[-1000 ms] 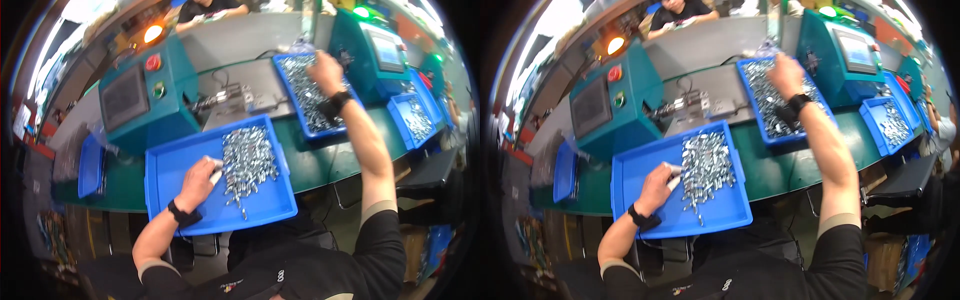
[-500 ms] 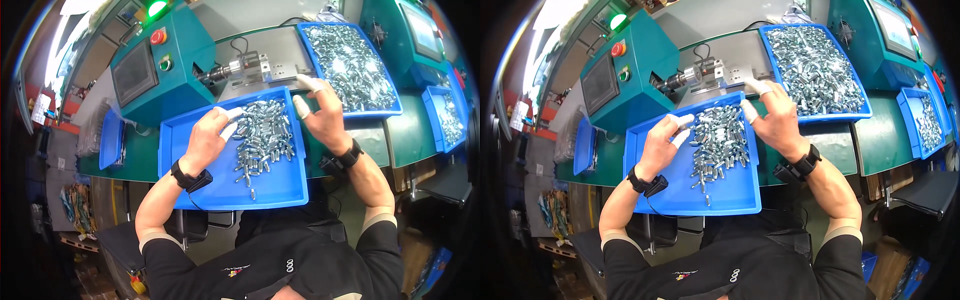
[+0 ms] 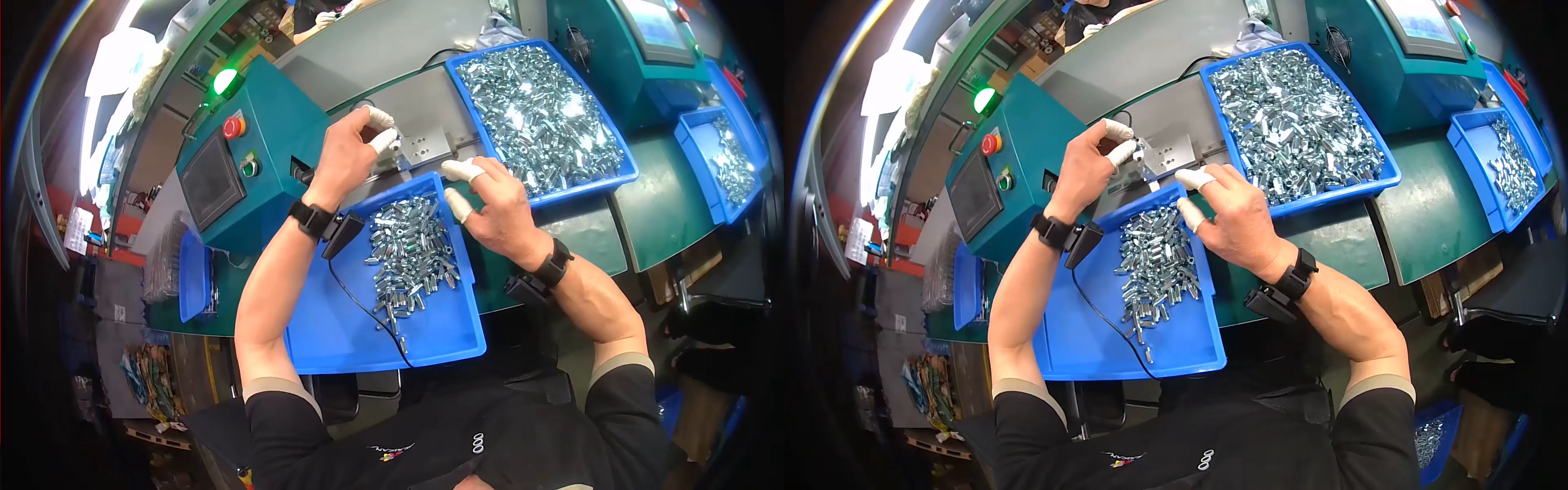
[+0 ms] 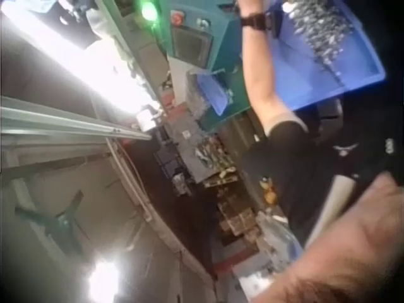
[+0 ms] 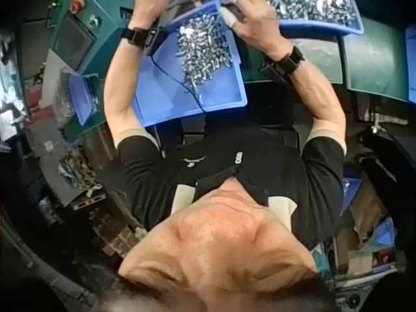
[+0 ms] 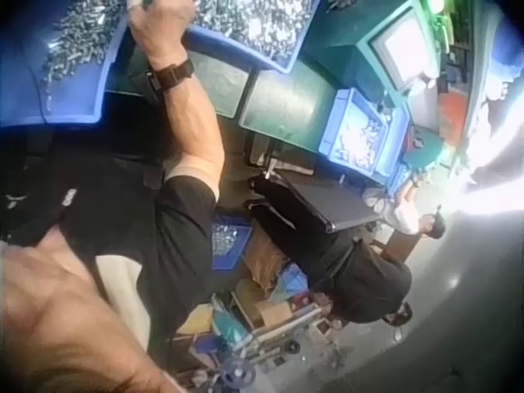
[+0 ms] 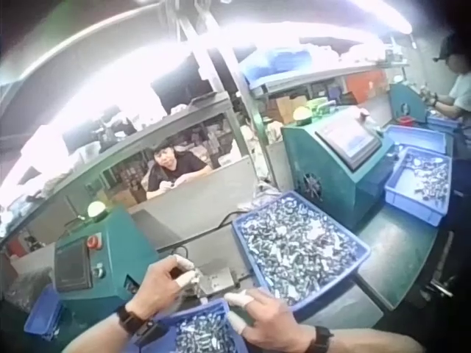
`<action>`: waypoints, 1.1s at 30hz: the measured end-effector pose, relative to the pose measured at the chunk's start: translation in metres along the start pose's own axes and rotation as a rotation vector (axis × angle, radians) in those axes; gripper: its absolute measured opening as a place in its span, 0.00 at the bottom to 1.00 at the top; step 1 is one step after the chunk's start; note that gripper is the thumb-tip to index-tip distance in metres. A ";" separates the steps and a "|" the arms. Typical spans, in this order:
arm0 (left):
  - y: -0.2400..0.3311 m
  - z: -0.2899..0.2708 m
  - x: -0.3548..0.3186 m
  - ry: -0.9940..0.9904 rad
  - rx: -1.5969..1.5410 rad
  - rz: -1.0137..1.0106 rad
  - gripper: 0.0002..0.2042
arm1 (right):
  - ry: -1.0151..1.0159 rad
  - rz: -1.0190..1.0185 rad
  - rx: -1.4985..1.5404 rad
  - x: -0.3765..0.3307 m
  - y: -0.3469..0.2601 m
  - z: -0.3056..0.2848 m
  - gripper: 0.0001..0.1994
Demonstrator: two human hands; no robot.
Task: The person picks up a metal component from a blue tray, inserts it into the machine, and presses a button. After the machine cycles, the person removes the component and places it into a different blue tray.
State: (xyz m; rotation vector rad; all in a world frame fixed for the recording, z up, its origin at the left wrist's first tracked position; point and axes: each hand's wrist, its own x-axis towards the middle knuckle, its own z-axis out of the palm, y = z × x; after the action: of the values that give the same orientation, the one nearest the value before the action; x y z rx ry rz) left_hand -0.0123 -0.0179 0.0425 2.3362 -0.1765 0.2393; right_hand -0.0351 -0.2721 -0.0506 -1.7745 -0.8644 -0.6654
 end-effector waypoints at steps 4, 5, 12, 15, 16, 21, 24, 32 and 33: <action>-0.013 0.011 0.015 0.022 0.065 0.037 0.09 | 0.006 0.000 0.006 0.000 0.001 0.000 0.18; -0.016 0.013 0.016 0.028 0.062 0.046 0.08 | 0.002 0.000 0.009 0.000 0.001 0.000 0.18; -0.029 0.013 0.014 0.045 0.125 0.089 0.07 | 0.023 -0.029 0.002 0.000 0.001 -0.001 0.17; -0.031 0.010 0.011 0.046 0.307 0.175 0.07 | 0.013 -0.031 -0.005 0.000 0.001 -0.001 0.16; -0.031 0.010 0.010 0.048 0.306 0.175 0.07 | 0.001 -0.014 0.000 -0.001 0.001 -0.001 0.16; -0.030 0.007 0.007 0.052 0.495 0.278 0.08 | -0.021 0.020 -0.006 -0.002 0.001 -0.001 0.16; -0.034 0.006 0.007 0.058 0.509 0.329 0.09 | -0.045 0.027 -0.018 -0.001 0.001 0.001 0.18; -0.026 -0.003 -0.012 0.099 0.715 0.600 0.11 | -0.232 0.386 0.293 0.032 0.003 0.041 0.31; -0.024 -0.002 -0.023 0.122 0.685 0.578 0.11 | -0.282 0.458 0.420 0.037 0.008 0.048 0.32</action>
State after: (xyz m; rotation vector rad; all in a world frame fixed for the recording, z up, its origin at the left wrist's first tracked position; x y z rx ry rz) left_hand -0.0300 0.0014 0.0226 2.8743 -0.8213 0.8324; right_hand -0.0046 -0.2199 -0.0425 -1.6144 -0.6826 0.0663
